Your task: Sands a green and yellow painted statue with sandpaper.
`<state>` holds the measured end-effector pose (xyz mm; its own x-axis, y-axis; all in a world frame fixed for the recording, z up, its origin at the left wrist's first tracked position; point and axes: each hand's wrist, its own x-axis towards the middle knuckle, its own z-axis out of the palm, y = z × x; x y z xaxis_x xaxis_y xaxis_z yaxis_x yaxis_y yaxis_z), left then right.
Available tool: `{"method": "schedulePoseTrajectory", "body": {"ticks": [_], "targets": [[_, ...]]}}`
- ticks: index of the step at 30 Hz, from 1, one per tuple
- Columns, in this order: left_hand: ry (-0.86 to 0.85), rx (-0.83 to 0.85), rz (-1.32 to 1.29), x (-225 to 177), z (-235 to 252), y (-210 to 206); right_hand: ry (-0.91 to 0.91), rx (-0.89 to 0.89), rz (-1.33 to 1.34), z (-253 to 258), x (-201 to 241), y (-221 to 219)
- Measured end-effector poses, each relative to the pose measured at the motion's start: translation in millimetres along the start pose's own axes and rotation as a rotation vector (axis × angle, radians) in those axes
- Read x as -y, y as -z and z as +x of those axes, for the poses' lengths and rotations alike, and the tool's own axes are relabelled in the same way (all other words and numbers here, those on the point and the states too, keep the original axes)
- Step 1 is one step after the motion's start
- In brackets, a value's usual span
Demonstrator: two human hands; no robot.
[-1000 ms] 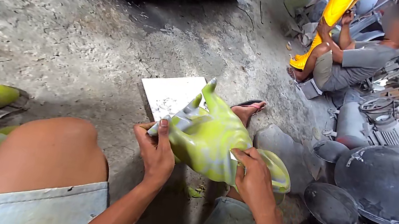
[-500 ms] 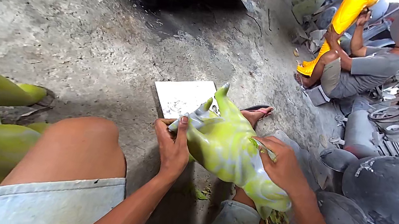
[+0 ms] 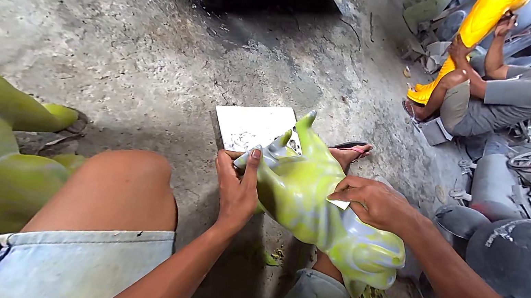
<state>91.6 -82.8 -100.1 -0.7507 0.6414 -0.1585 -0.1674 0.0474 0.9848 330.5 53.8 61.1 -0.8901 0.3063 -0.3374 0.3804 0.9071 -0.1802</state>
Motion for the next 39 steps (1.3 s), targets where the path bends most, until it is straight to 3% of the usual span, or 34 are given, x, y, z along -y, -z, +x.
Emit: {"method": "schedulePoseTrajectory", "body": {"ticks": [10, 13, 17, 21, 23, 29, 39], "targets": [[-0.005, 0.02, 0.001, -1.4, -1.1, 1.6, 0.118, 0.004, -0.164, -26.6, 10.2, -10.0], [-0.006, 0.01, -0.009, -3.1, -0.1, 0.7, 0.086, -0.075, -0.115, -36.9, 13.9, -3.6], [-0.005, 0.012, -0.025, -2.2, -0.4, 2.3, -0.188, -0.287, 0.089, -39.7, 31.0, 2.0], [-0.018, 0.012, -0.011, -1.4, 0.7, 1.0, -0.657, -0.423, 0.091, -24.7, 82.5, -15.1], [-0.023, 0.014, -0.005, -0.8, 1.4, 1.7, -0.796, -0.5, 0.056, -17.1, 100.5, -34.3], [-0.017, 0.004, -0.006, -1.5, 0.7, 1.5, -0.982, -0.661, -0.082, 13.4, 126.4, -78.1], [-0.012, 0.008, -0.025, -1.6, -1.1, 3.3, -1.16, -0.561, -0.229, 46.6, 149.1, -97.9]]}}
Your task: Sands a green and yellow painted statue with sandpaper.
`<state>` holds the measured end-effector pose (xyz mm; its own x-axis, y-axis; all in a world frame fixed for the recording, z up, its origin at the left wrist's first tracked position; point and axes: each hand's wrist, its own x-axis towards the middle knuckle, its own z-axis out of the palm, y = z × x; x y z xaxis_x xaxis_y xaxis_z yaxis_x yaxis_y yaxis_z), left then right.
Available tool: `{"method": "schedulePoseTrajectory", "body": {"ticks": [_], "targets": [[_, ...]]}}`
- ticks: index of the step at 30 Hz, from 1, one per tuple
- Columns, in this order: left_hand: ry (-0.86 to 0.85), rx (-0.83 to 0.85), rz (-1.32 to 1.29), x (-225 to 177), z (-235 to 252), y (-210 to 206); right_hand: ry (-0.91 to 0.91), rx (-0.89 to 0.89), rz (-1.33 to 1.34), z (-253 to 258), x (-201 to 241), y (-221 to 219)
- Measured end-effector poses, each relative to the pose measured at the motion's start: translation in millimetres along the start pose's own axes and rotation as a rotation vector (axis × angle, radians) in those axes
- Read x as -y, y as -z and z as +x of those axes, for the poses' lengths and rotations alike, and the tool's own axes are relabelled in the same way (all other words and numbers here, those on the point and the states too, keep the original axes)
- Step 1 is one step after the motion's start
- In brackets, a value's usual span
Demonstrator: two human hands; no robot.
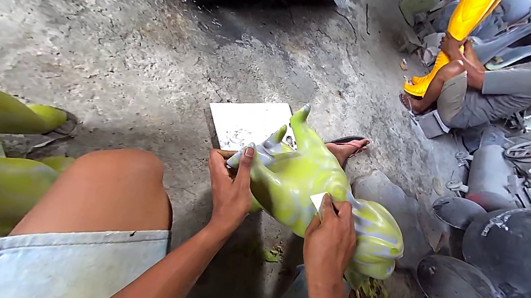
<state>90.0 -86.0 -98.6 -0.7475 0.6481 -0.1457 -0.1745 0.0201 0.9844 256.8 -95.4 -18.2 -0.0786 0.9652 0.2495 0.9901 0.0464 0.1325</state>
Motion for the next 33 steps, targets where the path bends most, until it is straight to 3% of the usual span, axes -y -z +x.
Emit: {"method": "schedulePoseTrajectory", "body": {"ticks": [4, 8, 11, 19, 25, 33], "targets": [[-0.002, 0.002, -0.013, -0.2, -0.5, 0.4, 0.016, 0.011, 0.101, -0.7, -6.3, 2.5], [0.004, 0.014, -0.007, 2.2, -3.5, 3.6, 0.039, 0.037, 0.363, 0.8, -22.3, 9.2], [0.028, 0.047, 0.023, 2.3, -7.0, 6.9, 0.011, -0.038, 0.47, 4.6, -33.7, 11.1], [0.016, 0.041, 0.015, 0.3, -6.3, 6.5, -0.077, -0.055, 0.147, 1.3, -0.3, 2.3], [0.013, 0.011, -0.017, -0.8, -2.8, 2.8, -0.1, -0.003, 0.107, 0.1, 10.2, 3.8], [0.022, 0.014, -0.003, -0.7, 0.2, 2.9, 0.115, 0.166, 0.592, 28.9, -52.6, 33.8]]}}
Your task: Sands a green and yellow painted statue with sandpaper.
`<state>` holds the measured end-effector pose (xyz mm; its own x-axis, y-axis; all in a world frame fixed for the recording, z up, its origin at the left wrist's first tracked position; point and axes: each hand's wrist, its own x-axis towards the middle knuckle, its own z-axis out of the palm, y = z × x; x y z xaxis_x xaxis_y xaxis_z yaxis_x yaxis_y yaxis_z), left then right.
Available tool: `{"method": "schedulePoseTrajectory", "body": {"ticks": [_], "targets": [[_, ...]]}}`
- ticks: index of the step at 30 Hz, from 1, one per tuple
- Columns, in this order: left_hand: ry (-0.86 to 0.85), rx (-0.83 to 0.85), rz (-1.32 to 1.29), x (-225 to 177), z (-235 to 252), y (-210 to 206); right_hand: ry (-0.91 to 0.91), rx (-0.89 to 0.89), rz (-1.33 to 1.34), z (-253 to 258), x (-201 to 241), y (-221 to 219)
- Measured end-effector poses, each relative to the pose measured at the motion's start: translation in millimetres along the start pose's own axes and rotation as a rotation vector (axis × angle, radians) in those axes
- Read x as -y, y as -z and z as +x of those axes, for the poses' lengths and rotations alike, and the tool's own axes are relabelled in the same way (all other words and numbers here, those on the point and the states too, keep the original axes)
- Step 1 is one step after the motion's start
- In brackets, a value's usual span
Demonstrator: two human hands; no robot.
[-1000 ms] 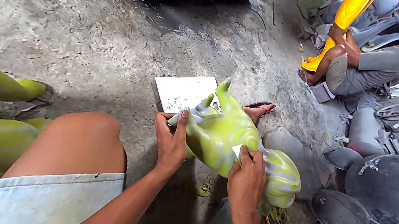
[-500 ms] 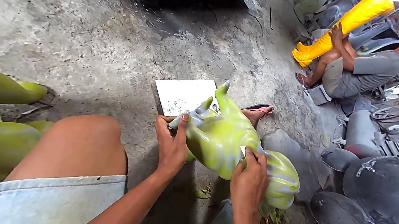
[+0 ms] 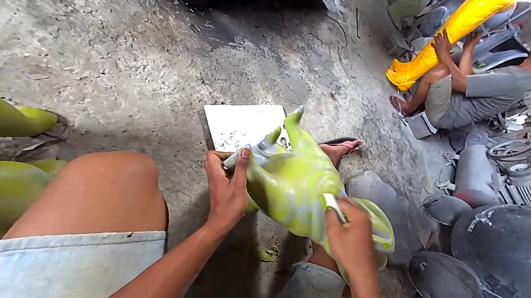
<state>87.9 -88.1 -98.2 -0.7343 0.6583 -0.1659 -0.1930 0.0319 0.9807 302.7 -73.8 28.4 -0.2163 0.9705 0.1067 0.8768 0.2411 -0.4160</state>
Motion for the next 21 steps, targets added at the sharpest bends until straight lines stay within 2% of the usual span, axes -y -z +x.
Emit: {"method": "schedulePoseTrajectory", "body": {"ticks": [4, 8, 13, 21], "targets": [[0.012, 0.011, 0.01, 0.6, 0.4, 0.9, 0.29, 0.131, -0.084, 36.3, -23.0, 45.0], [0.01, 0.031, 0.029, -0.2, 1.7, -0.9, 0.45, 0.32, -0.26, 60.0, -32.8, 42.3], [-0.008, 0.038, 0.031, 2.5, 1.1, 0.7, 0.482, 0.404, -0.472, 68.6, -27.1, 26.9], [0.011, 0.045, 0.036, 0.1, -0.4, 0.8, 0.516, 0.409, -0.524, 48.1, -30.5, 26.4]]}}
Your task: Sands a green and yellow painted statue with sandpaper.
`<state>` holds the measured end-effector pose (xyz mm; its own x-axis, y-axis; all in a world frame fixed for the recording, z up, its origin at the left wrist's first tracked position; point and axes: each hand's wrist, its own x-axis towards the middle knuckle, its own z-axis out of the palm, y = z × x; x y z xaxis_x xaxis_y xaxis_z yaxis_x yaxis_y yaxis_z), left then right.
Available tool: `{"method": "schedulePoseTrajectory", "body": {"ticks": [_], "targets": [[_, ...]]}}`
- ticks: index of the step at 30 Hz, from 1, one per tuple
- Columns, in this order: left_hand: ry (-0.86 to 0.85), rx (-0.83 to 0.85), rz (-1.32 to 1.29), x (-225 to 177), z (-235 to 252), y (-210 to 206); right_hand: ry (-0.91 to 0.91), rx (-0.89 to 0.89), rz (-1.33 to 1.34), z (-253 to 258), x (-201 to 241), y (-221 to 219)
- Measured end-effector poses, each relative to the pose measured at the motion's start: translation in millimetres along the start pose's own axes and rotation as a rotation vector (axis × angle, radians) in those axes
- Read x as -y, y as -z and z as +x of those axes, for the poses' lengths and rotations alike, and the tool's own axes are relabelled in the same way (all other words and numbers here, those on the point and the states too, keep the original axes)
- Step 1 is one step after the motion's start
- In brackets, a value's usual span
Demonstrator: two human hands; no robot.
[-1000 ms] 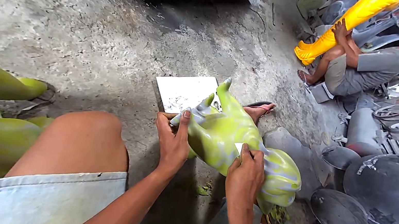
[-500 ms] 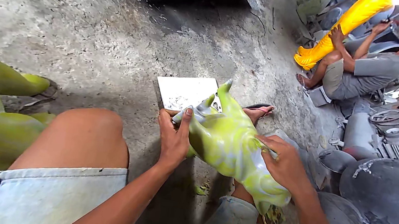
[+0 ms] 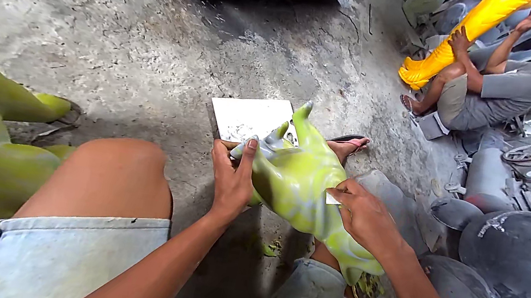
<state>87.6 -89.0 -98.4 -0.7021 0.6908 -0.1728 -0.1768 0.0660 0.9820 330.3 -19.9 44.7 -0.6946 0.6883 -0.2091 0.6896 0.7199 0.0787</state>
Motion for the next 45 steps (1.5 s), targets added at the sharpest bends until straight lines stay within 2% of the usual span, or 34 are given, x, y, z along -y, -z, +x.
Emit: {"method": "schedulePoseTrajectory", "body": {"ticks": [13, 17, 22, 25, 27, 33, 37, 45], "targets": [[-0.013, -0.012, -0.019, 0.4, 0.4, 0.7, 0.136, -0.053, -0.067, -27.7, -11.9, -21.1], [-0.009, -0.031, -0.027, 1.4, 2.3, 1.0, 0.183, -0.043, 0.05, -29.5, -23.1, -14.0], [-0.04, -0.029, -0.023, 4.0, 2.8, 2.6, 0.024, -0.244, 0.434, -19.9, -24.4, 3.0], [-0.034, -0.02, -0.038, 4.9, 1.3, 3.0, -0.155, -0.298, 0.449, -12.9, -13.6, 2.7], [-0.011, 0.002, -0.015, 4.2, -2.3, 4.5, -0.2, -0.314, 0.418, -10.4, -7.7, -5.0], [-0.031, -0.02, -0.05, 4.3, 0.9, 2.7, -0.079, -0.126, 0.137, 5.4, -5.5, -4.5], [-0.027, -0.028, -0.048, 2.3, 0.3, 1.6, 0.029, 0.016, 0.101, 22.0, -16.5, 6.2], [-0.02, -0.022, -0.042, 2.7, -0.9, 3.2, 0.22, 0.089, 0.031, 13.3, -24.1, 8.2]]}}
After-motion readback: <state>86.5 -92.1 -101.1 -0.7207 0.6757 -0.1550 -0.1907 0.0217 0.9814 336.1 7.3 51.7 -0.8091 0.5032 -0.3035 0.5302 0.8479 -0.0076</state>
